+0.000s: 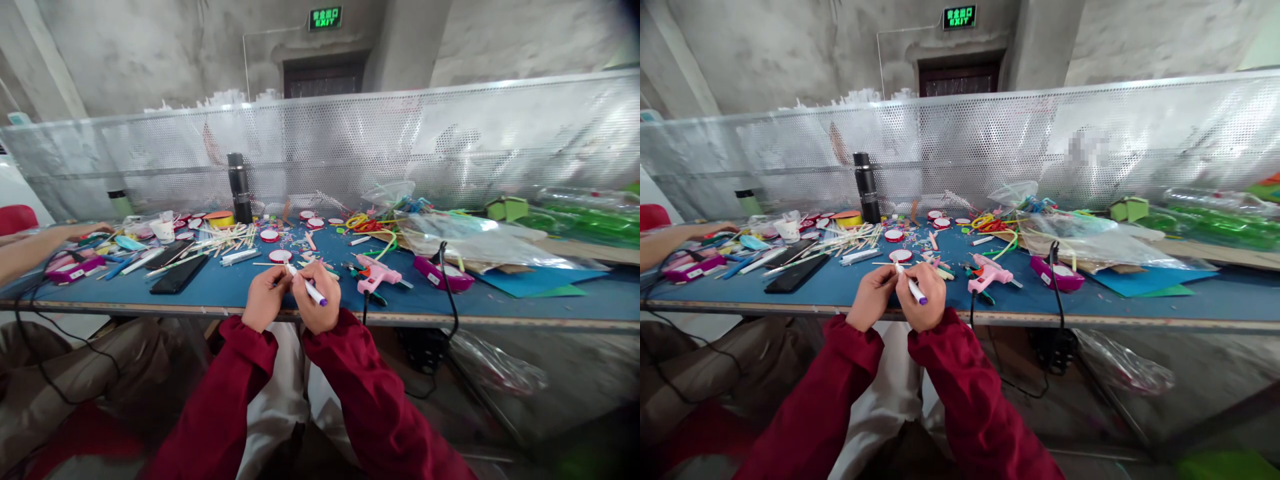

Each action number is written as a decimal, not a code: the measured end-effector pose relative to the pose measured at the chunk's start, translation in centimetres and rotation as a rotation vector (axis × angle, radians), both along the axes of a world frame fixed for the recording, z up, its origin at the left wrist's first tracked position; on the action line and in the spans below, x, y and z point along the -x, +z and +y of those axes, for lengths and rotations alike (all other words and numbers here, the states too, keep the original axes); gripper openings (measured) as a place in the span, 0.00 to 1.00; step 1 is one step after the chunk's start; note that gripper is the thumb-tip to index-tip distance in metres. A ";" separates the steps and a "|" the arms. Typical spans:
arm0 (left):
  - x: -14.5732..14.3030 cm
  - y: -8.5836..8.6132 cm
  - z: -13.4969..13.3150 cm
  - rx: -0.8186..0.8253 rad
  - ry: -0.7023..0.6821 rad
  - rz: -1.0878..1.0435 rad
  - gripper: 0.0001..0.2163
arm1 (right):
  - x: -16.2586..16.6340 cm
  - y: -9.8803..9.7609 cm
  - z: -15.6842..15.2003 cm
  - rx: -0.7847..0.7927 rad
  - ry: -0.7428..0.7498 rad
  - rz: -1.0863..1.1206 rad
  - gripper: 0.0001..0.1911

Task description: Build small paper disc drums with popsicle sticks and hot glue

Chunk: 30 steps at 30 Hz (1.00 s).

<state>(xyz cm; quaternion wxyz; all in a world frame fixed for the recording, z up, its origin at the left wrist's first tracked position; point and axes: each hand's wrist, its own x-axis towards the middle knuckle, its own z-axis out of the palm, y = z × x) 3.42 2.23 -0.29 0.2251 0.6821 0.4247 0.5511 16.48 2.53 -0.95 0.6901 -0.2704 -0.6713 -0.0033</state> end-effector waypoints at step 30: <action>0.0 -0.1 0.1 0.004 0.025 0.007 0.11 | 0.1 0.0 -0.1 -0.015 -0.005 0.001 0.05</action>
